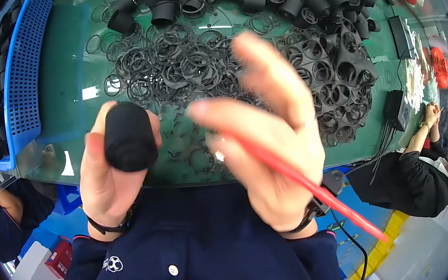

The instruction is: The recorder uses a hand deburring tool to clean the edges and interior holes of black cylindrical plastic components on an assembly line.

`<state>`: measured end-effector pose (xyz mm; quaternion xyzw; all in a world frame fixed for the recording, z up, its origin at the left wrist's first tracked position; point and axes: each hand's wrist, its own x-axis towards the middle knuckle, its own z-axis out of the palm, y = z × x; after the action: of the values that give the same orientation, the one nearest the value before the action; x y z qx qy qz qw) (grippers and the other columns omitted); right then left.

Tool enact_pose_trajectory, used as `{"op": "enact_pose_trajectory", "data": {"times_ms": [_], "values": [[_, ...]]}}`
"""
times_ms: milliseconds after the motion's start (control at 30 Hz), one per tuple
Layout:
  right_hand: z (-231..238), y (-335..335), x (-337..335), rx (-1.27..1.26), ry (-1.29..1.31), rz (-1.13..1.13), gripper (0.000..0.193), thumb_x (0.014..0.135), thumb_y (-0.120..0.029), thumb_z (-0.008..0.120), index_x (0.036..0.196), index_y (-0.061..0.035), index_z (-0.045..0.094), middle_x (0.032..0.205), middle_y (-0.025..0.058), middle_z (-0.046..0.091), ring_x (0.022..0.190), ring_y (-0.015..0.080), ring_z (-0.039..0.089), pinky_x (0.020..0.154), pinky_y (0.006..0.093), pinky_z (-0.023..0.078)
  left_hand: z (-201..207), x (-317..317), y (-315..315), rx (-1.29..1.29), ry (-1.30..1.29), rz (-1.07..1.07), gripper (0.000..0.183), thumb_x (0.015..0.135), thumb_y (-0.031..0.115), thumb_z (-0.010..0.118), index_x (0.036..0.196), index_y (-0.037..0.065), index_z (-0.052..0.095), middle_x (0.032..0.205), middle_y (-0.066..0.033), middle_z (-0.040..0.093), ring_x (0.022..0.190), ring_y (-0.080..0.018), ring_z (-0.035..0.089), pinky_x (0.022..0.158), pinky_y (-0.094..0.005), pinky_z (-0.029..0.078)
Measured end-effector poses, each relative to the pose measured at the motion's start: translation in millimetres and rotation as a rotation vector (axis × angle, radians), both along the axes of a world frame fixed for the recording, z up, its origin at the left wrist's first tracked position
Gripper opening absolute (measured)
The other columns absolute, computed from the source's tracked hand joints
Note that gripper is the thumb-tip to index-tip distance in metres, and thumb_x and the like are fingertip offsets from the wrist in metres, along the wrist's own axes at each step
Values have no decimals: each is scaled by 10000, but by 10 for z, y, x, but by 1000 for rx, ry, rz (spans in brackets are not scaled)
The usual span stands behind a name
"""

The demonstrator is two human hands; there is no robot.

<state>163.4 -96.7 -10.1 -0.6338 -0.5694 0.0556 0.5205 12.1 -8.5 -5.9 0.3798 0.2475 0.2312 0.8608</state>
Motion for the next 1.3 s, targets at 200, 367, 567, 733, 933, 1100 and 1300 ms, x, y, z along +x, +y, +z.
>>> {"op": "enact_pose_trajectory", "data": {"times_ms": [200,367,567,733,933,1100,1300], "values": [[66,27,-106,124,266,336,421,878,-368,412,993,35,453,945,269,524,603,270,606,559,312,512,23,13,47,-116,24,-32,571,755,464,581,1077,19,425,896,-68,525,777,-132,527,617,-259,443],[81,-15,-21,177,-10,194,391,825,-391,490,913,-12,526,1068,299,479,908,389,555,732,431,489,22,-15,55,-8,63,-105,593,759,466,574,1080,-2,401,890,-131,541,712,-151,550,558,-248,456],[137,15,-43,71,-89,330,385,880,-390,349,915,-23,462,944,284,551,873,417,570,846,542,384,-8,-26,-1,-90,-215,4,258,802,149,565,993,-5,486,905,-116,564,734,-161,577,589,-282,504],[181,25,10,22,-133,393,343,882,-359,378,945,-34,470,937,251,562,834,363,596,829,521,406,-11,-48,26,-81,-209,4,242,789,108,574,984,-11,494,897,-111,560,739,-150,574,588,-266,511],[235,8,42,2,-230,413,254,858,-287,474,951,-55,516,924,211,564,797,322,612,804,479,439,-114,-59,63,21,-311,-67,204,783,65,571,959,-16,506,889,-100,555,749,-145,571,604,-260,516],[44,77,-123,272,-580,190,233,868,-247,457,962,-40,506,910,201,562,681,280,630,654,382,528,-23,-71,-45,-320,-261,-99,212,815,112,547,978,-8,485,894,-93,558,750,-133,570,612,-250,522],[-47,66,-87,404,-467,199,277,918,-203,295,1018,40,383,844,266,555,656,324,622,588,338,551,15,-24,-75,-295,-231,-102,327,830,264,509,1000,-11,454,895,-115,554,717,-160,570,536,-247,498]]}}
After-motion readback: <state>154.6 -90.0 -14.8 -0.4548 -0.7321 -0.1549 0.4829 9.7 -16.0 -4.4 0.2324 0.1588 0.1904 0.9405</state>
